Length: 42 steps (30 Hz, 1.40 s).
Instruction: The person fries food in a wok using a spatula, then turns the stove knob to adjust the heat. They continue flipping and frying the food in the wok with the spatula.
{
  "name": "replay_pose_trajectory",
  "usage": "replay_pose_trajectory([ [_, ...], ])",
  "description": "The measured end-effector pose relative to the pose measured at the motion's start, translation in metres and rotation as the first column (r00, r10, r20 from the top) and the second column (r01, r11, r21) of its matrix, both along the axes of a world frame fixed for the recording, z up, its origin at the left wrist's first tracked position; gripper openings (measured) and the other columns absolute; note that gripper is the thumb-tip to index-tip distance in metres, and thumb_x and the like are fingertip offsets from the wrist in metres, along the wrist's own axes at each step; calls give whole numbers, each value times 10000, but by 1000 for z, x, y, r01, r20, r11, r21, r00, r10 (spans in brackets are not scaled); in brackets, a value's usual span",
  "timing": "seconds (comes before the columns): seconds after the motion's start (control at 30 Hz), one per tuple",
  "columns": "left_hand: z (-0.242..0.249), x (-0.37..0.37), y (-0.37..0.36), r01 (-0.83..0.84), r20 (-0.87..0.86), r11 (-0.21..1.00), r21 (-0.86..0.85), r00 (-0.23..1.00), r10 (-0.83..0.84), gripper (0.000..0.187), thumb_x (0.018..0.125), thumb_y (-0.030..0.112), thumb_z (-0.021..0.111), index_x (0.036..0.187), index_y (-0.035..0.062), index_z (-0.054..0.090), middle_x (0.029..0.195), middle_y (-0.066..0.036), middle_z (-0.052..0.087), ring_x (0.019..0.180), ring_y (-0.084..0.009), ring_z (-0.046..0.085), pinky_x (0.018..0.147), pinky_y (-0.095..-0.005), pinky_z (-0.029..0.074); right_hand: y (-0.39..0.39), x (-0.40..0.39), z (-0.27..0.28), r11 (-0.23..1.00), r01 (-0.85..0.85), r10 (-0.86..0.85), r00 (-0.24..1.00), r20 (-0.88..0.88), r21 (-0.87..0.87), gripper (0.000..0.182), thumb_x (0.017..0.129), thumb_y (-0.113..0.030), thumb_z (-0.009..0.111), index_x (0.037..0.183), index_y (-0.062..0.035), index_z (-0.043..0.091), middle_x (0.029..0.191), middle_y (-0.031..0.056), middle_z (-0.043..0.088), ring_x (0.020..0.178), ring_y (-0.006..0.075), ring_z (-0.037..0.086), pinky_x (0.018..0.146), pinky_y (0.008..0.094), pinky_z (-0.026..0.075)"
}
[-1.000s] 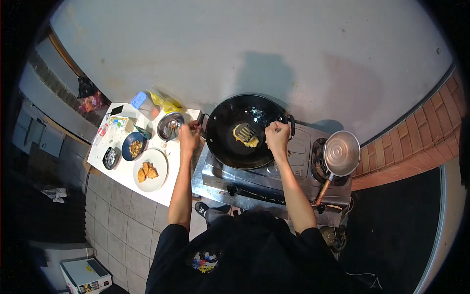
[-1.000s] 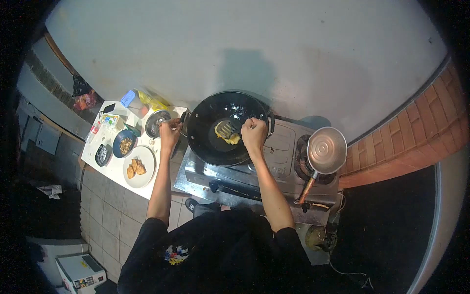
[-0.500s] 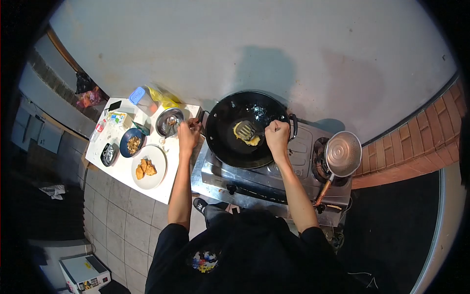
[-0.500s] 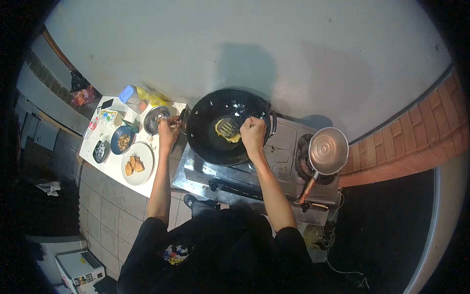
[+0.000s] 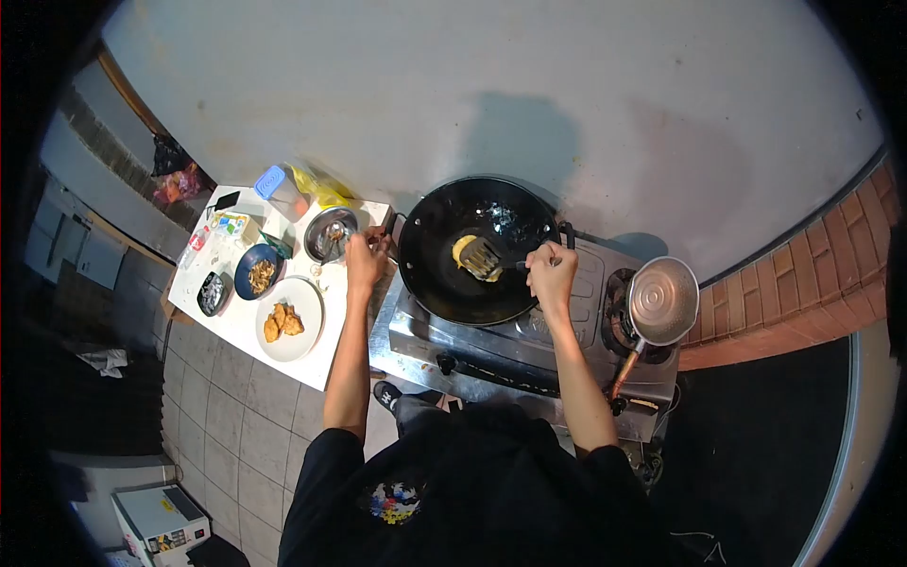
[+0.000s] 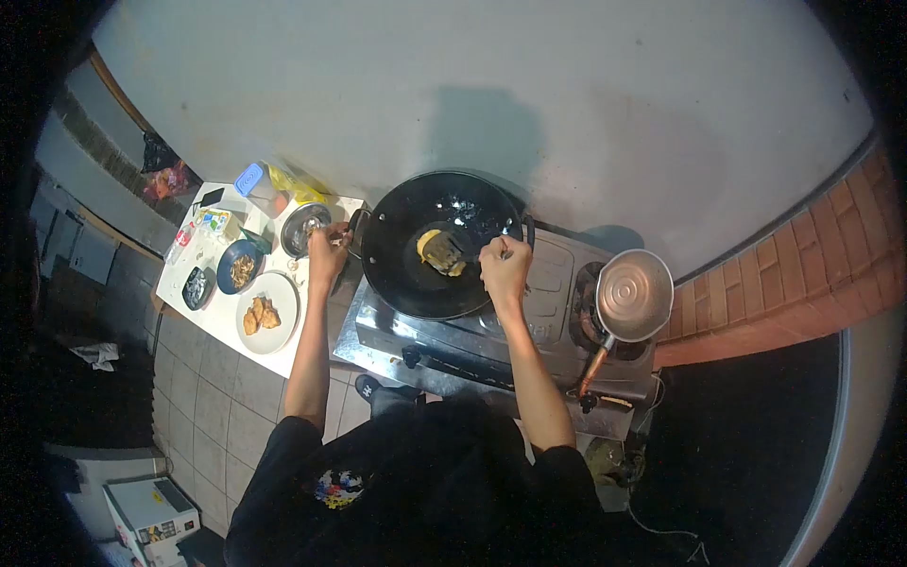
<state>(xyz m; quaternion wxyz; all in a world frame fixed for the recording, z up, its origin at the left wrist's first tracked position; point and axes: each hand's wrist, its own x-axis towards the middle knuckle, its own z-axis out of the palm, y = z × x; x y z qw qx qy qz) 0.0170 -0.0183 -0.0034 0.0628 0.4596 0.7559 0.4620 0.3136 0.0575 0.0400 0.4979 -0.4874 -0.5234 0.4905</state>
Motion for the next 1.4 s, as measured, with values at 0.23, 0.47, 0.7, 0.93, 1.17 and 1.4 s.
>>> replay_pose_trajectory([
  [0.23, 0, -4, 2, -9, -56, 1000, -13, 998, 8, 232, 771, 74, 698, 974, -36, 685, 890, -201, 690, 859, -303, 684, 753, -362, 515, 2, -1, -18, 998, 37, -39, 998, 49, 41, 260, 784, -28, 502, 533, 28, 461, 427, 58, 426, 378, 104, 442, 369, 299, 321],
  [0.47, 6, 1, -1, -16, 9, 999, -33, 1000, 16, 217, 769, 56, 697, 965, -37, 685, 888, -212, 689, 845, -300, 688, 749, -358, 519, 1, -4, -32, 960, 33, -79, 984, 158, 277, 223, 781, 7, 488, 568, 71, 466, 452, 134, 372, 458, 89, 368, 439, 335, 280],
  [0.7, 5, 2, 0, -3, 33, 1000, -15, 999, 3, 214, 771, 40, 691, 969, -39, 682, 879, -211, 689, 832, -280, 691, 740, -344, 519, -10, 0, -26, 964, 3, -51, 984, 171, 266, 219, 794, 28, 456, 583, 75, 488, 468, 88, 465, 470, 80, 439, 452, 297, 344],
  [0.93, 0, -4, 2, 30, 40, 1000, -8, 999, -30, 197, 801, 46, 681, 975, -47, 674, 908, -170, 700, 839, -246, 693, 726, -334, 534, -16, 1, -14, 998, -14, 13, 1000, 27, 54, 261, 822, 15, 435, 573, 41, 507, 523, 71, 542, 418, 104, 486, 400, 263, 371],
  [1.17, 3, -1, 2, 21, -33, 998, -63, 999, -23, 214, 800, 51, 682, 986, -55, 666, 899, -172, 699, 825, -259, 695, 709, -332, 533, 1, -17, -30, 995, 56, -59, 997, 43, 80, 261, 827, -6, 458, 572, 30, 499, 504, 48, 513, 396, 114, 472, 386, 282, 360],
  [1.4, 0, -2, 2, 15, -36, 998, -55, 999, -17, 199, 801, 28, 673, 981, -55, 665, 911, -178, 694, 843, -250, 697, 710, -328, 532, 10, -25, -41, 955, 86, -132, 980, 148, 283, 187, 741, -10, 501, 593, 84, 438, 511, 217, 368, 442, 175, 381, 486, 390, 309],
])
